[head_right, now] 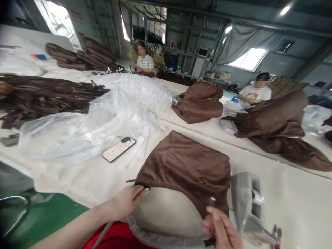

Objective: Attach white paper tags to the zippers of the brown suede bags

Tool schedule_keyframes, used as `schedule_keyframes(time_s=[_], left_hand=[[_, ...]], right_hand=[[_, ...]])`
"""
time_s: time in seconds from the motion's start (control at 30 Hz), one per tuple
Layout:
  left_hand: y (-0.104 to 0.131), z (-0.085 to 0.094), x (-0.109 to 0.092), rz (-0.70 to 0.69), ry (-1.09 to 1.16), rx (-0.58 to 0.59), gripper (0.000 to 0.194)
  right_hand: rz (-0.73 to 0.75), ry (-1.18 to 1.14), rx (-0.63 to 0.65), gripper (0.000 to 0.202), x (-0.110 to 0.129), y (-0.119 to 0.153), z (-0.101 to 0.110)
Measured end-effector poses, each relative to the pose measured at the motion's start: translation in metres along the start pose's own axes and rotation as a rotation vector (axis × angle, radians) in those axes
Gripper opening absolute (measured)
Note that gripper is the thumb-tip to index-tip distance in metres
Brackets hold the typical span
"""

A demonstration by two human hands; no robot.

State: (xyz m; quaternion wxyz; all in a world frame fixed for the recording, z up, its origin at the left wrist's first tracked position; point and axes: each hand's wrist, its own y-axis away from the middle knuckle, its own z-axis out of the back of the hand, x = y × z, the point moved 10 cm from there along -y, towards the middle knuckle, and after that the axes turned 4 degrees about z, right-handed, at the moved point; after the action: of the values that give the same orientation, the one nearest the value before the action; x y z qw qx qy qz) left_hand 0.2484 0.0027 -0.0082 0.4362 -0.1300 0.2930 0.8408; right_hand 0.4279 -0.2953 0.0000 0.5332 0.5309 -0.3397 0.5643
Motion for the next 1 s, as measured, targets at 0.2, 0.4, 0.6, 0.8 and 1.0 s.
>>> schedule_keyframes(time_s=[0.2, 0.4, 0.6, 0.8, 1.0], left_hand=[[0.007, 0.002, -0.004, -0.012, -0.030, 0.009, 0.030], [0.011, 0.008, -0.005, -0.059, 0.018, 0.007, 0.027], [0.009, -0.002, -0.010, -0.137, -0.008, 0.032, 0.035], [-0.004, -0.008, 0.008, 0.024, 0.346, 0.109, 0.038], [0.023, -0.038, 0.008, 0.281, 0.998, 0.594, 0.042]], right_hand=[[-0.079, -0.128, 0.668, 0.040, 0.020, 0.058, -0.211], [-0.217, -0.130, 0.835, 0.040, -0.010, 0.072, -0.248], [-0.255, -0.054, 0.858, 0.036, -0.019, 0.073, -0.247], [-0.268, -0.073, 0.947, 0.041, -0.018, 0.081, -0.245], [-0.161, -0.073, 0.989, 0.030, -0.017, 0.084, -0.255]])
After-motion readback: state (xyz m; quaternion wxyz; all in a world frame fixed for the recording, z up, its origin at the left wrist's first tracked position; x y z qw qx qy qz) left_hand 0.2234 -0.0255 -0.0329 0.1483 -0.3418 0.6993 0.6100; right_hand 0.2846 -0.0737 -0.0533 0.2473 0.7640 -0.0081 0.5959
